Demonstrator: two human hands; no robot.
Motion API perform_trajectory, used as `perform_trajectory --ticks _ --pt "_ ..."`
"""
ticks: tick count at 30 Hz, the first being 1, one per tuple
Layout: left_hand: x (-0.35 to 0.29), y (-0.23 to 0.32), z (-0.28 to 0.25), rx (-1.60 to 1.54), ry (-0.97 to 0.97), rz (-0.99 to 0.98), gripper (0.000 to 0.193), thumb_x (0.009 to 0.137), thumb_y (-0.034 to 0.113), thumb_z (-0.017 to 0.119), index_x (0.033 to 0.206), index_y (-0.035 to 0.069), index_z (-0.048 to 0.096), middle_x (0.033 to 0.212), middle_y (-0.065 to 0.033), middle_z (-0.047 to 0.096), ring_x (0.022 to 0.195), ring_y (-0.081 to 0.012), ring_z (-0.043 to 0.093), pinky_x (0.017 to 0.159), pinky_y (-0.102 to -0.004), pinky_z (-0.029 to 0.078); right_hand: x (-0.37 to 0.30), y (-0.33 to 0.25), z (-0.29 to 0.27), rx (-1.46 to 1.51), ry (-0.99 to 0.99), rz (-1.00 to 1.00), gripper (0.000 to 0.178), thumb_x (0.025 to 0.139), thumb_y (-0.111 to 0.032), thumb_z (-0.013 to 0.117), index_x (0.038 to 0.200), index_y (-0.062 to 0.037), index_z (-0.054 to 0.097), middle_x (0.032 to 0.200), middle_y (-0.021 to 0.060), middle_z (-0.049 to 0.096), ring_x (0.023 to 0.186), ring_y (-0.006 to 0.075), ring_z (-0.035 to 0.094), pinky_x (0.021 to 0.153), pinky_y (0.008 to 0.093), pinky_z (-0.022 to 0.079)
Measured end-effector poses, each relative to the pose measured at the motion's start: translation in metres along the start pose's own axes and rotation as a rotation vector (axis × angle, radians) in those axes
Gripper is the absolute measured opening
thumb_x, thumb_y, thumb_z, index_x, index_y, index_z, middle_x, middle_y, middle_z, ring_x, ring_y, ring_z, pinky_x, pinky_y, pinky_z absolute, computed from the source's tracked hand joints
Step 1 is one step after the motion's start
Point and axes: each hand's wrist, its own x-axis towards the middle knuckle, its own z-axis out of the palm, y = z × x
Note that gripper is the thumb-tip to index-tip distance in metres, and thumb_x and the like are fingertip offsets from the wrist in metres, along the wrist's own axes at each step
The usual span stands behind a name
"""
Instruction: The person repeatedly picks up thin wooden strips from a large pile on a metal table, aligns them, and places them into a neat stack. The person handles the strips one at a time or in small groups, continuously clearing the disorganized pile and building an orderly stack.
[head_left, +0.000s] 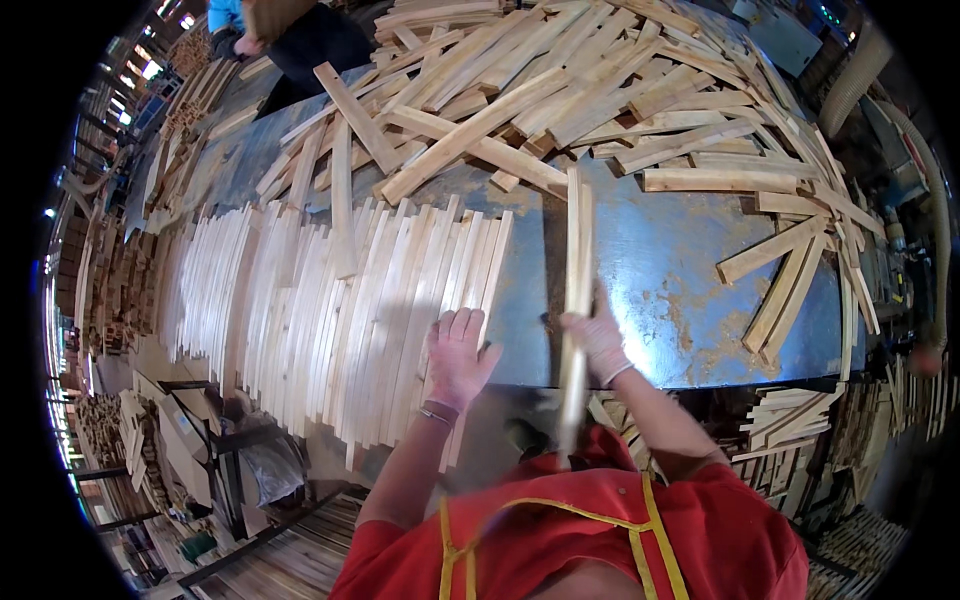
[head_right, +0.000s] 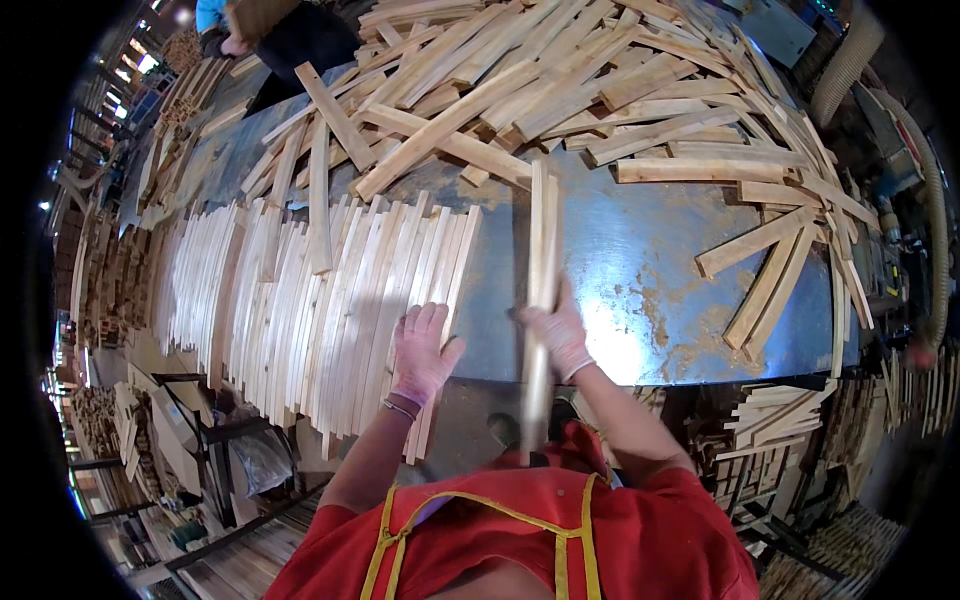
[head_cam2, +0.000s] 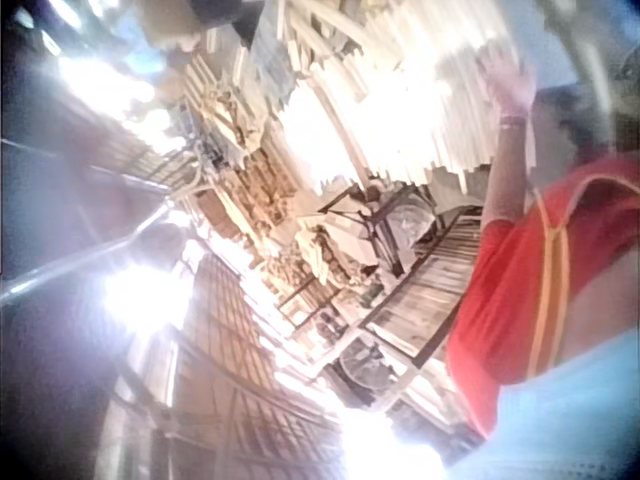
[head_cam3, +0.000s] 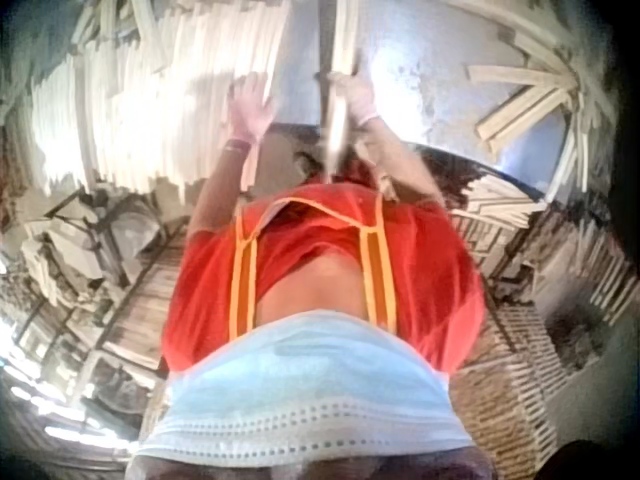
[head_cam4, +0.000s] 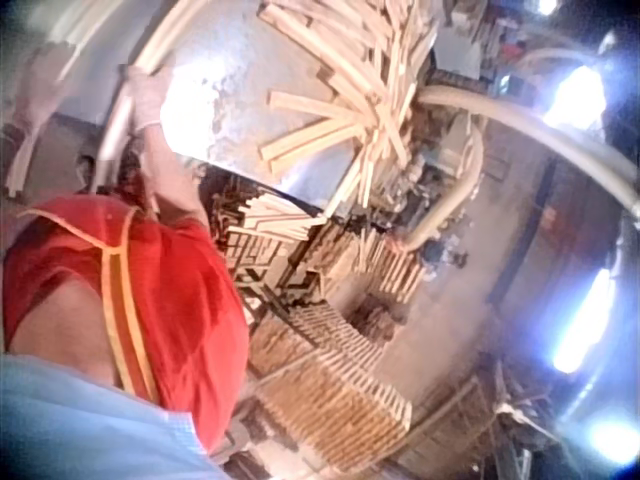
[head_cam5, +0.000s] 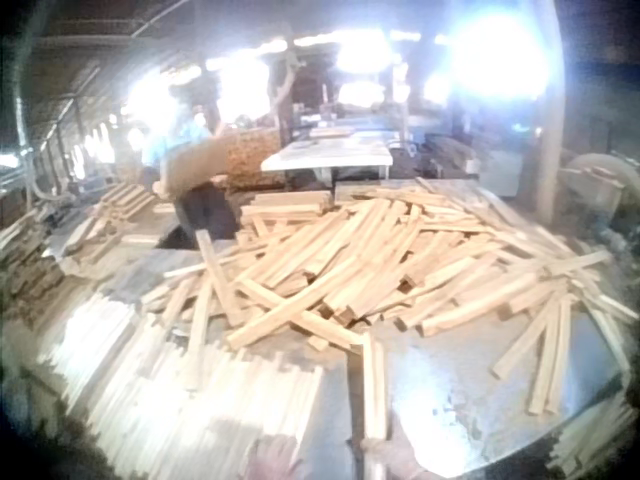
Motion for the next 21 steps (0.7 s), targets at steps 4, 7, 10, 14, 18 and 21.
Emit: perform_trajectory --ticks 4,7,10,14,18,21 --pt "0.01 0.014 0.001 -0.087 -0.09 0.036 0.077 0.09 0.05 0.072 0.153 0.01 0.055 0.156 -0.0102 0.053 0.15 -0.0358 0.043 0.128 -0.0545 0.029 0.019 0.097 0.074 -0.281 -0.284 -0.106 0.094 0.096 -0.033 0.077 0.168 0.0031 0.028 0.136 0.0307 0.069 0.119 0.0374 0.071 0.11 0.0429 0.053" --pt "0.008 0.013 -0.001 0.029 -0.125 0.113 0.078 0.085 0.052 0.075 0.148 0.01 0.057 0.151 -0.0098 0.055 0.145 -0.0347 0.046 0.124 -0.054 0.032 0.049 0.022 0.052 -0.803 -0.834 -0.27 0.063 0.099 -0.04 0.069 0.145 0.0021 0.06 0.131 0.0276 0.071 0.113 0.0368 0.072 0.1 0.0433 0.057" --pt "0.007 0.019 -0.002 0.131 -0.14 0.116 0.076 0.076 0.046 0.08 0.14 0.01 0.061 0.145 -0.0097 0.057 0.138 -0.0334 0.05 0.12 -0.0531 0.035 0.101 -0.059 0.018 -0.798 -0.678 -0.303 0.04 0.095 -0.031 0.058 0.127 -0.0095 0.07 0.12 0.0224 0.073 0.111 0.0426 0.07 0.1 0.0459 0.057" --pt "0.014 0.019 0.0 0.031 0.005 0.167 0.069 0.07 0.034 0.082 0.134 0.011 0.066 0.14 -0.0092 0.061 0.136 -0.0326 0.053 0.117 -0.0523 0.039 0.224 -0.09 0.012 -1.211 0.108 -0.734 0.061 0.09 -0.027 0.073 0.147 -0.0088 0.061 0.127 0.0258 0.072 0.118 0.0431 0.07 0.106 0.0498 0.055" --pt "0.017 0.018 -0.004 -0.018 -0.034 0.145 0.071 0.065 0.026 0.084 0.132 0.012 0.067 0.137 -0.0079 0.062 0.135 -0.0317 0.055 0.114 -0.0503 0.043 0.263 -0.111 0.041 -1.304 0.055 -0.538 0.08 0.085 -0.025 0.08 0.158 -0.0096 0.052 0.135 0.0249 0.068 0.126 0.0427 0.066 0.11 0.0486 0.053" --pt "0.017 0.019 -0.007 -0.077 -0.086 0.111 0.061 0.075 0.024 0.079 0.133 0.01 0.069 0.141 -0.0104 0.064 0.136 -0.0336 0.056 0.117 -0.0547 0.042 0.248 -0.119 0.047 -1.161 -0.005 -0.468 0.084 0.083 -0.024 0.082 0.159 -0.0085 0.05 0.139 0.0262 0.065 0.128 0.0426 0.065 0.111 0.0485 0.053"
